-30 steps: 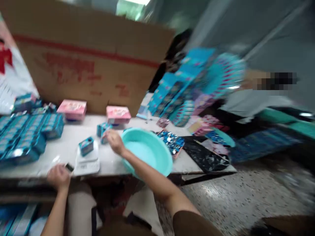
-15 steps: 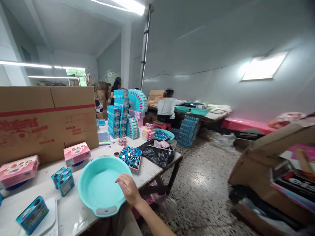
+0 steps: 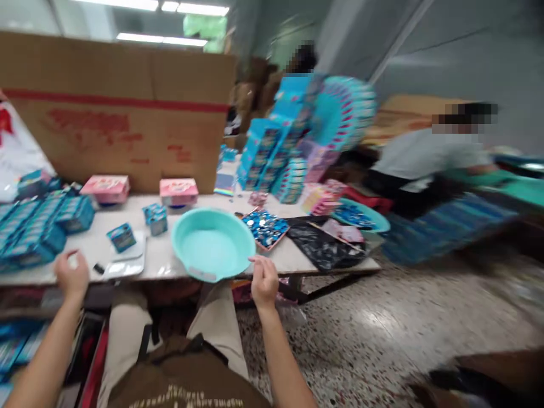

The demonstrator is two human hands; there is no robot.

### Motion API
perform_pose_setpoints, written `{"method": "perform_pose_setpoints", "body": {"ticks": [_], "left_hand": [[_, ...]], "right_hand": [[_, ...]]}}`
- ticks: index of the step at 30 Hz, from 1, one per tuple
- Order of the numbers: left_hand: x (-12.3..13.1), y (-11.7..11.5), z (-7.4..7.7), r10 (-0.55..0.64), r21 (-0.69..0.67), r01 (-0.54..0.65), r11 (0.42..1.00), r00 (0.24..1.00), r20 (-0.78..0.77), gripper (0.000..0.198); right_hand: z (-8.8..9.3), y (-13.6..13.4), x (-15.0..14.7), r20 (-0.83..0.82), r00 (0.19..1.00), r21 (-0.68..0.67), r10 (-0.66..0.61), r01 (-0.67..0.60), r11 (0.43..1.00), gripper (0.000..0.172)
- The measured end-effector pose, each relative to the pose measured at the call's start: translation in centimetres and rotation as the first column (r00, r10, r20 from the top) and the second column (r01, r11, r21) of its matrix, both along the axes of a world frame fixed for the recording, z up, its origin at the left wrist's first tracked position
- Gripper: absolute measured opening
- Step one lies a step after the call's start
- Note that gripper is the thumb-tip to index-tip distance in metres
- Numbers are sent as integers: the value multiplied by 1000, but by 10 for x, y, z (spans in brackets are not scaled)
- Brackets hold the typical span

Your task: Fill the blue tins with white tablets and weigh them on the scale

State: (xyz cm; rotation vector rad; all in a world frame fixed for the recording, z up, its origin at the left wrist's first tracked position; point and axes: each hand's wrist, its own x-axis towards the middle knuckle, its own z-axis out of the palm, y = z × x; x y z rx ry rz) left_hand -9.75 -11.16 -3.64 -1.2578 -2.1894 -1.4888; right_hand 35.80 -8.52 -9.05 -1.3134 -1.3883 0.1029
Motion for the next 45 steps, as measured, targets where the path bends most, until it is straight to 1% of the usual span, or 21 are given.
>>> {"method": "perform_pose_setpoints", "body": {"ticks": [1, 3, 6, 8, 11, 13, 14, 16, 17, 18, 20, 22, 23, 25, 28, 30, 32, 37, 40, 43, 45], "left_hand": [[-8, -5, -10, 50, -2, -50, 999, 999, -7, 10], [-19, -8, -22, 2, -35, -5, 999, 996, -88, 15], [-31, -5, -34, -28, -78, 17, 997, 988, -152, 21], [-40, -2, -47, -16, -128, -1, 992, 991, -133, 19], [-55, 3, -75, 1, -234, -15, 972, 998, -62, 16], [-65, 10, -94, 12, -305, -12, 952, 1000, -1, 14], [-70, 14, -102, 22, -340, -13, 940, 1000, 21, 14], [-79, 24, -113, 35, -417, -16, 909, 999, 38, 15], [-83, 29, -118, 30, -457, -9, 890, 999, 38, 16], [-87, 33, -121, 19, -493, 1, 870, 999, 37, 17], [-91, 39, -126, 15, -540, 9, 841, 999, 40, 18], [-93, 43, -131, 42, -548, -19, 836, 999, 31, 18], [-92, 43, -133, 58, -543, -37, 839, 998, 22, 18], [-91, 44, -136, 75, -531, -57, 846, 997, 11, 18], [-89, 44, -138, 67, -528, -51, 848, 998, 11, 18], [-88, 44, -138, 66, -529, -53, 847, 998, 5, 18], [-88, 44, -138, 70, -527, -57, 848, 998, 4, 18], [-88, 45, -138, 69, -514, -49, 856, 997, 19, 18], [-88, 45, -138, 67, -507, -47, 861, 997, 21, 18], [-90, 46, -138, 74, -504, -53, 862, 997, 22, 17], [-93, 48, -136, 71, -505, -50, 862, 997, 23, 16]], "right_hand": [[0, 1, -8, 22, 999, -7, 33, -33, 999, 42], [2, 3, -24, 72, 993, -7, 97, -97, 995, 40], [6, 3, -43, 135, 978, 9, 160, -163, 987, 40], [7, 3, -51, 149, 974, 23, 171, -176, 984, 41], [3, 1, -56, 154, 976, 18, 155, -160, 987, 43], [-1, -3, -58, 177, 977, 18, 119, -124, 992, 43], [-2, -7, -60, 193, 977, 36, 95, -104, 994, 43], [-1, -16, -65, 236, 970, 121, 61, -92, 988, 39], [0, -21, -69, 263, 962, 171, 69, -117, 978, 36], [2, -26, -76, 293, 950, 210, 106, -172, 962, 33], [6, -35, -93, 362, 896, 224, 256, -351, 909, 26], [6, -42, -116, 393, 808, 144, 439, -525, 839, 23], [4, -44, -129, 388, 765, 91, 514, -587, 804, 22], [-6, -44, -154, 362, 701, -9, 614, -656, 755, 21], [-30, -35, -183, 341, 656, -87, 673, -691, 718, 17], [-46, -23, -196, 341, 645, -106, 684, -697, 710, 16], [-59, -9, -204, 344, 644, -125, 683, -690, 713, 15], [-81, 23, -214, 342, 689, -176, 639, -621, 764, 19], [-95, 30, -218, 334, 707, -217, 623, -586, 781, 20], [-111, 30, -220, 355, 681, -268, 640, -582, 768, 20], [-120, 29, -221, 371, 673, -257, 640, -588, 767, 17]]}}
